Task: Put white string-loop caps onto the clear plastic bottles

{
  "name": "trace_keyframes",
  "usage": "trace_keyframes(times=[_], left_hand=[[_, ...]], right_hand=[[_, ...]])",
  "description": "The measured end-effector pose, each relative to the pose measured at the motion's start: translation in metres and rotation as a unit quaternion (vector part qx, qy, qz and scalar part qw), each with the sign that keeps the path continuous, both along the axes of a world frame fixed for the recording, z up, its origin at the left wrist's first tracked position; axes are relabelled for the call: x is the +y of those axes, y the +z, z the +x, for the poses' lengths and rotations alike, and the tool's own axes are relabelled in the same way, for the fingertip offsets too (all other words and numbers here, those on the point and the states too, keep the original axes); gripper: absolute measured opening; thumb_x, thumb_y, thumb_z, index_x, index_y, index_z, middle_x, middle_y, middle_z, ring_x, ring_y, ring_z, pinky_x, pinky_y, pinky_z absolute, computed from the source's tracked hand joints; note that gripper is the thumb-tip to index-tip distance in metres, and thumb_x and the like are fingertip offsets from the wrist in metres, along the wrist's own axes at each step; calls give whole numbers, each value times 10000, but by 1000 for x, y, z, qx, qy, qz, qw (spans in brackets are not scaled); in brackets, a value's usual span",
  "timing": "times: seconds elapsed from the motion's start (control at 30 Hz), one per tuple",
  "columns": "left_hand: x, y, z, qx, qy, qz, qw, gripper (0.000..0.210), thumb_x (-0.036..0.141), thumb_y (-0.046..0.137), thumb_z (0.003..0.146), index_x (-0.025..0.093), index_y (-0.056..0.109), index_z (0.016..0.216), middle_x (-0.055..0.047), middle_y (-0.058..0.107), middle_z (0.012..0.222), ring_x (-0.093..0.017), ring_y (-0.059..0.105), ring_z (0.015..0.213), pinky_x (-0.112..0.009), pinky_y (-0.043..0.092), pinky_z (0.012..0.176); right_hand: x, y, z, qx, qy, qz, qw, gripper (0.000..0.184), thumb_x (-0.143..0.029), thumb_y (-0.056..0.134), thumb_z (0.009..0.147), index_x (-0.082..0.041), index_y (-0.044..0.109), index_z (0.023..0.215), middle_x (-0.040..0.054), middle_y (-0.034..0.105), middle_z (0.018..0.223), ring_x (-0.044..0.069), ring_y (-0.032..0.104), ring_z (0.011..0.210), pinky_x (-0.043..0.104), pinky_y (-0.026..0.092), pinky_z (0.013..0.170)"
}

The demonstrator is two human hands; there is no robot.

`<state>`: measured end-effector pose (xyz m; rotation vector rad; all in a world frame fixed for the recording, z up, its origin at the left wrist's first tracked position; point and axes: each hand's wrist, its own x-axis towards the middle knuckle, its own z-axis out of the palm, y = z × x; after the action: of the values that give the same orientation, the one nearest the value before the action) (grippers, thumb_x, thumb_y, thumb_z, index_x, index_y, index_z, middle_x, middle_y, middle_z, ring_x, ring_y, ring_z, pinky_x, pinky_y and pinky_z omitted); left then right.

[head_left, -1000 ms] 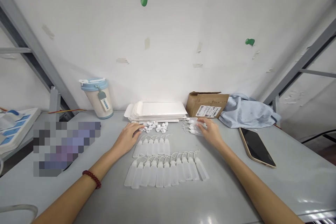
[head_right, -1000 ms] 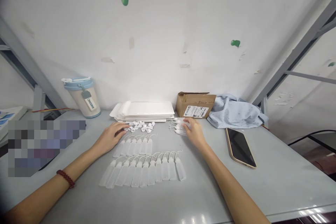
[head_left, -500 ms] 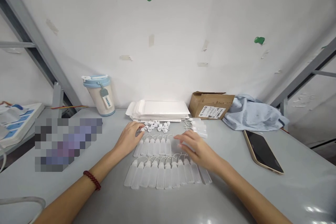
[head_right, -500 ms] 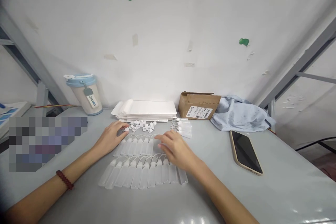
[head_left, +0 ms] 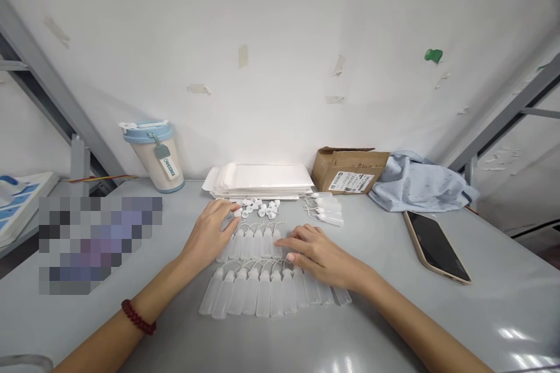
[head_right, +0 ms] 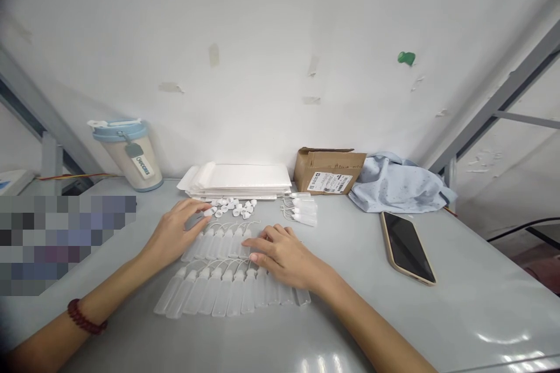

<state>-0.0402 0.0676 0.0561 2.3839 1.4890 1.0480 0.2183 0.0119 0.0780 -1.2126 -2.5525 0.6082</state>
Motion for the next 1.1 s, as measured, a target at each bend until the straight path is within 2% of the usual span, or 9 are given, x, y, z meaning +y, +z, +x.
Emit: trace_keyframes(times=[0.17,0.33,0.5,0.67,0.8,0.93,1.1], left_hand=[[-8,4,7,-14,-10,-19,1000,238,298,444,848,186,593,997,-74,613,1002,-243,546,994,-357,489,768],[-12,5,11,-17,-24,-24,999,239,282,435,856,192,589,1016,-76,610,1012,-240,542,1002,-371,485,788],[-15,4,13,-18,-38,-27,999,241,269,432,859,195,602,1012,-75,607,992,-243,541,983,-374,490,771],[-17,4,14,-24,-52,-24,998,229,249,434,859,196,595,1012,-70,611,1003,-228,544,983,-373,483,793],[-19,4,15,-24,-62,-10,998,212,236,442,859,209,589,1008,-60,621,998,-225,551,981,-377,474,814],[-21,4,17,-20,-67,10,997,203,210,446,860,199,585,1008,-62,618,990,-219,551,980,-374,468,834],[-21,3,18,-14,-74,13,997,202,199,440,867,182,583,1009,-73,610,995,-215,548,984,-364,469,832]], right_hand=[[2,3,1,1,-12,-33,999,395,-414,250,965,-323,497,1259,52,535,951,193,467,937,393,356,891],[7,4,8,2,-38,-49,998,399,-432,241,963,-310,524,1216,47,562,946,199,489,946,410,341,898],[13,-2,14,-2,-47,-25,999,391,-413,238,968,-294,562,1151,45,599,923,203,515,942,408,351,881],[18,-10,14,-8,-102,17,995,358,-374,284,965,-247,614,1024,53,598,876,192,549,890,383,379,855],[19,-11,15,6,-125,15,992,338,-359,308,961,-247,616,1044,52,595,878,184,555,883,391,379,870],[13,-6,12,10,-114,-3,993,323,-388,358,943,-261,610,1100,47,610,845,194,559,859,389,395,837],[9,-2,7,11,-99,-20,995,288,-392,423,917,-239,648,1013,40,627,787,192,552,787,337,417,723]])
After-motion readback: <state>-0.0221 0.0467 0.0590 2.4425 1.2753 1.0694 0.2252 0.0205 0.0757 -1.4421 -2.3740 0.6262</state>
